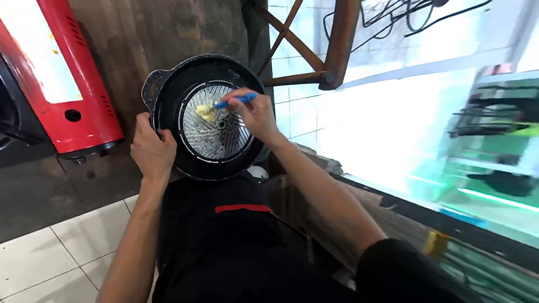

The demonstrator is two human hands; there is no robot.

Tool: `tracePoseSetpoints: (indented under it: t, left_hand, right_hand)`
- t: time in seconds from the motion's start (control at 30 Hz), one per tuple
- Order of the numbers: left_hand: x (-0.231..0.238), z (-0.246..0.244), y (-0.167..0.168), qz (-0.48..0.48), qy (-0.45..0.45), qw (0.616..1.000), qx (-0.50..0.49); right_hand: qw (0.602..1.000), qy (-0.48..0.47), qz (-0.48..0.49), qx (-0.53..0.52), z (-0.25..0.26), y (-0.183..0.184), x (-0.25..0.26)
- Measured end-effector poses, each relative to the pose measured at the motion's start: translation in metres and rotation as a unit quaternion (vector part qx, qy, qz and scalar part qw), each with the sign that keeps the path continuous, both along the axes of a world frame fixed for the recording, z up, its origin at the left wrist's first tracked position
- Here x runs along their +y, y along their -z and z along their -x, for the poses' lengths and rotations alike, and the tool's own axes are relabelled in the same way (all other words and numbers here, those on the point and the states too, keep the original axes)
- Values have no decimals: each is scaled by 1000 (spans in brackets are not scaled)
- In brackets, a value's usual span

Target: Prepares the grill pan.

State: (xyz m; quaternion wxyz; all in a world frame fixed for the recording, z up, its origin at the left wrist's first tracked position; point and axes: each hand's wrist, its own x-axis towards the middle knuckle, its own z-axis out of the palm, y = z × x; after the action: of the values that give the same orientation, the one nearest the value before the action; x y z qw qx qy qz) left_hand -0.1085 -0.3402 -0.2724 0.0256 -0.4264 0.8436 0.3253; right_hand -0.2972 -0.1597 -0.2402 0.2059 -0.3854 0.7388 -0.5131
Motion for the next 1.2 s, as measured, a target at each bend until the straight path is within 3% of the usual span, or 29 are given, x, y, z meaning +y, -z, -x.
tracePoseSetpoints:
  t: [0.13, 0.27, 0.33, 0.4, 0.5, 0.57, 0.67, 0.8, 0.93, 1.0, 1.07, 1.2]
  left_hand:
    - [-6, -8, 5, -27, 24, 998, 45]
    - [-7, -12, 13, -47, 14, 996, 80]
    - [-8, -13, 14, -57, 20, 994, 91]
    - [-9, -14, 14, -68, 29, 993, 93]
    - [-15, -13, 10, -92, 46, 992, 78]
    - [-19, -12, 7, -108, 56, 990, 71]
    - [-20, -15, 7, -120, 62, 988, 70]
    - [-24, -11, 3, -113, 82, 990, 36]
    - [-24, -8, -2, -91, 107, 990, -3]
    - [-23, -6, -3, -80, 107, 991, -21]
    - [-21, -4, -4, -70, 104, 992, -30]
    - [-18, -7, -1, -52, 106, 993, -12]
  right_hand:
    - [984, 177, -1, 1, 10, 12, 7]
    - [934, 264, -117, 210, -20, -1, 41]
    - [893, 264, -227, 285, -41, -16, 31]
    - [871, 231, -277, 333, -52, -19, 2]
    - [912, 100, -213, 336, -53, -14, -39]
    - [956, 54, -122, 260, -43, -10, -44]
    - [967, 180, -82, 162, -24, -6, -18]
    - [909, 287, -183, 240, -38, -9, 22]
    - [854, 276, -302, 323, -62, -21, 2]
    - [873, 210, -281, 338, -66, -16, -11]
    - [920, 141, -194, 311, -59, -9, -17]
    - [980, 139, -68, 125, -23, -1, -4]
